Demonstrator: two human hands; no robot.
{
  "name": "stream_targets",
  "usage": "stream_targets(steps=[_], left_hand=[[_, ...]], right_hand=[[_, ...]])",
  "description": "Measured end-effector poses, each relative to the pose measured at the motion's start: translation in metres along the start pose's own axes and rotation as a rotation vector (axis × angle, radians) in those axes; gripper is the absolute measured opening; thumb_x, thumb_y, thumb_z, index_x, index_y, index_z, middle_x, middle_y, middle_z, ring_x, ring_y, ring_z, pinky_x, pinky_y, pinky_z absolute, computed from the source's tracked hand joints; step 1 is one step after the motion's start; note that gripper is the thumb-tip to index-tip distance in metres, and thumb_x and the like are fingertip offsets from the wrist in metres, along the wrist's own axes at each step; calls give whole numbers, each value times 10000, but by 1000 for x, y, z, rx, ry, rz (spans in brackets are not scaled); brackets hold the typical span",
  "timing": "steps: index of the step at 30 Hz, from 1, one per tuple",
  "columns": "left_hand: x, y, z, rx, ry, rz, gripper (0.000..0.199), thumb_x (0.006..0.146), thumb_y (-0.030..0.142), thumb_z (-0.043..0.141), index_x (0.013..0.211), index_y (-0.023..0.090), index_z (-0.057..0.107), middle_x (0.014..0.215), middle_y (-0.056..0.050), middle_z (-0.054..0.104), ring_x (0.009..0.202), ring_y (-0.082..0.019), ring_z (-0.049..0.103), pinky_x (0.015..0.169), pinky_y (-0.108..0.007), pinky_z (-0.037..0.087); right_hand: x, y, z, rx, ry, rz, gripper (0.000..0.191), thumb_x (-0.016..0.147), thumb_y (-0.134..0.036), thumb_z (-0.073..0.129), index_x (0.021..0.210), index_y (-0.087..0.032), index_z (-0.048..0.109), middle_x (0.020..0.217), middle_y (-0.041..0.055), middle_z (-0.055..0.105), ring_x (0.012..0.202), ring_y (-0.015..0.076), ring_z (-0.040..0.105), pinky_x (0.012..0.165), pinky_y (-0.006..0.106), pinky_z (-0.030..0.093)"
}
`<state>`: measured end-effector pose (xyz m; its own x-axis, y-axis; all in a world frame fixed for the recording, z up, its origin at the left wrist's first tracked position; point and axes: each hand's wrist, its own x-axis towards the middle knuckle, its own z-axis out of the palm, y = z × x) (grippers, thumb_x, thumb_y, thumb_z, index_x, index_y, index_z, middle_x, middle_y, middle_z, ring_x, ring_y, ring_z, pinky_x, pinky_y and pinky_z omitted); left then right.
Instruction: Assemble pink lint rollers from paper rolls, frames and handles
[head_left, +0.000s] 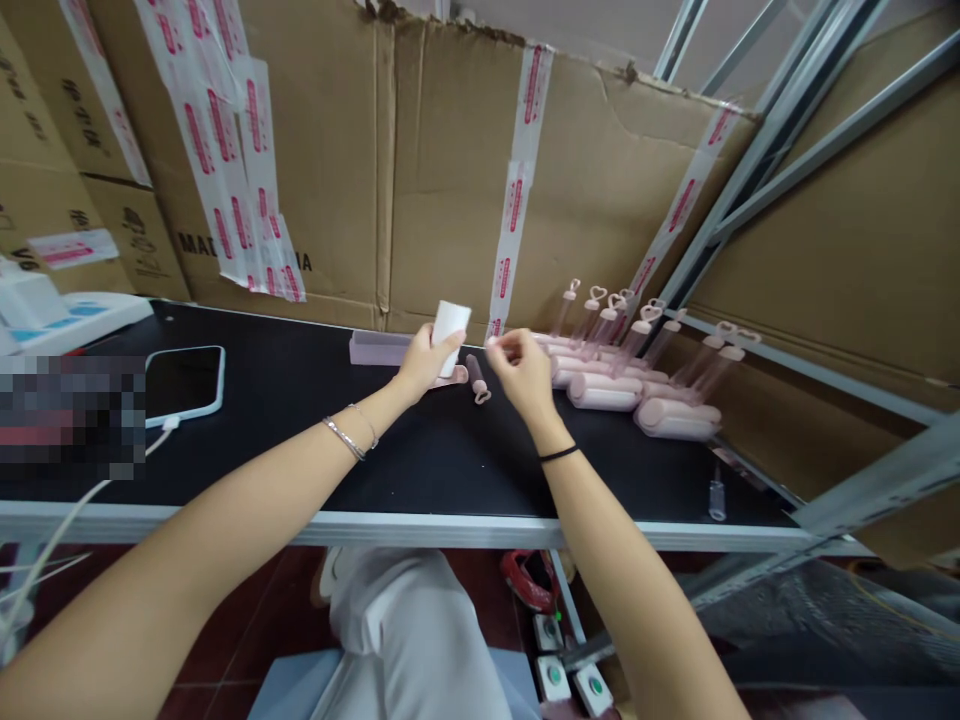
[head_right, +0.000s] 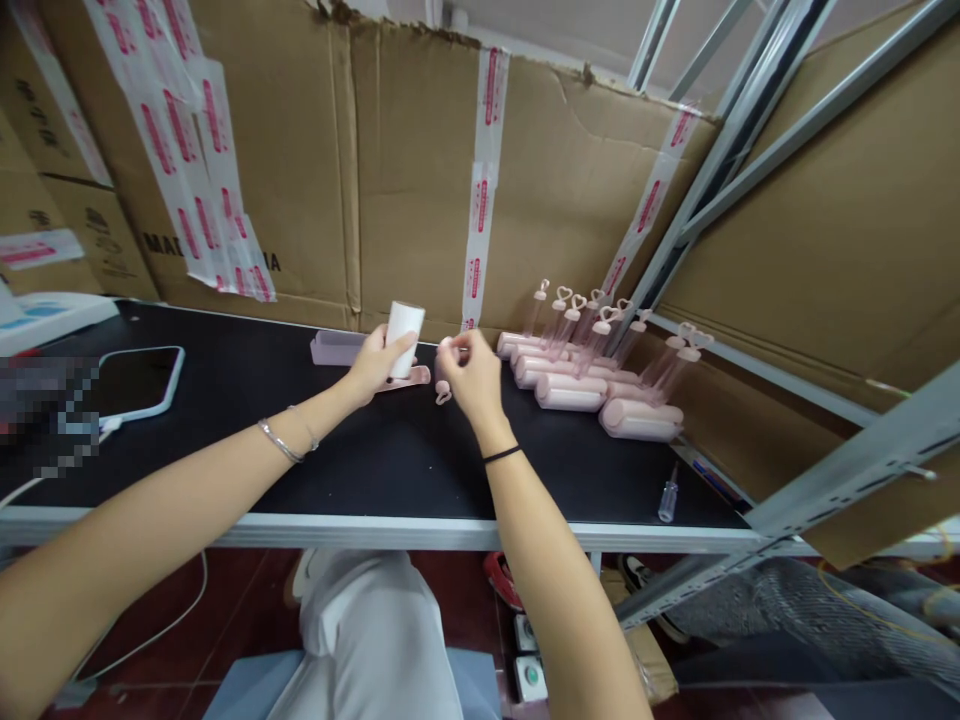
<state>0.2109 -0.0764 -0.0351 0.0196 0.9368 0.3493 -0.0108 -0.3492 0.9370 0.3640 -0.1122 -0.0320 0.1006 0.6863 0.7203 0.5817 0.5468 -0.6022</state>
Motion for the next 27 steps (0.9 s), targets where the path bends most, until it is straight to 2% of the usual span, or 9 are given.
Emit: stream_targets(steps=[2,3,5,9,12,16,20,23,27], left_hand=[[-4,-4,2,194,-159,74,455,684,461,703,977,154,536,898,-66,653,786,-198,630,674,-321,511],[-8,-6,4,272,-253,95,473,676,457,709,998,149,546,920,-73,664,816,-211,633,715,-337,507],[-14,-6,8,372,-387,106,492,694,447,696,1049,140,547,964,-87,674,872,-234,635,778,-367,493],[-21,-4,14,406,-379,74,462,726,401,688,1060,129,523,1027,-117,657,942,-259,624,838,-406,476],[-19,-7,15,183,-414,-14,436,752,333,679,1078,137,465,967,-97,653,857,-216,642,805,-392,500],[-15,-15,14,-40,-427,-52,450,764,273,660,1103,140,395,951,-78,615,741,-160,638,747,-371,521],[-12,-15,11,55,-376,120,630,716,236,682,1229,155,326,1167,-132,544,957,-211,625,862,-410,509],[-12,-11,8,253,-365,304,788,683,230,698,1325,167,246,1358,-183,418,1194,-283,516,1005,-462,426],[-11,-11,4,430,-414,541,751,705,259,677,1332,147,279,1371,-184,409,1282,-299,436,1090,-461,344]], right_hand=[[8,9,-9,166,179,29,236,829,-434,551,838,-199,527,805,13,620,726,128,568,702,260,456],[10,12,-11,218,181,17,253,821,-448,563,856,-199,533,827,16,627,738,128,572,708,259,462],[11,16,-11,237,48,-38,253,820,-449,572,869,-201,562,856,21,647,770,137,585,726,266,464],[8,16,-8,109,-198,-85,283,902,-430,448,901,-213,630,902,30,692,842,165,612,773,302,446],[7,16,-9,86,-236,-81,337,931,-417,384,990,-218,650,1001,41,702,924,181,620,828,326,445],[7,16,-12,84,-259,-88,282,899,-357,452,1042,-212,646,1067,49,693,975,188,621,847,330,466],[6,15,-12,90,-281,-114,279,897,-332,445,1056,-209,639,1098,57,678,1008,188,609,850,327,470],[6,14,-11,77,-274,-160,266,901,-319,438,1040,-208,636,1076,59,672,993,187,602,862,332,457],[6,13,-11,66,-219,-205,235,903,-301,425,971,-212,632,1004,53,657,950,182,591,864,329,446]])
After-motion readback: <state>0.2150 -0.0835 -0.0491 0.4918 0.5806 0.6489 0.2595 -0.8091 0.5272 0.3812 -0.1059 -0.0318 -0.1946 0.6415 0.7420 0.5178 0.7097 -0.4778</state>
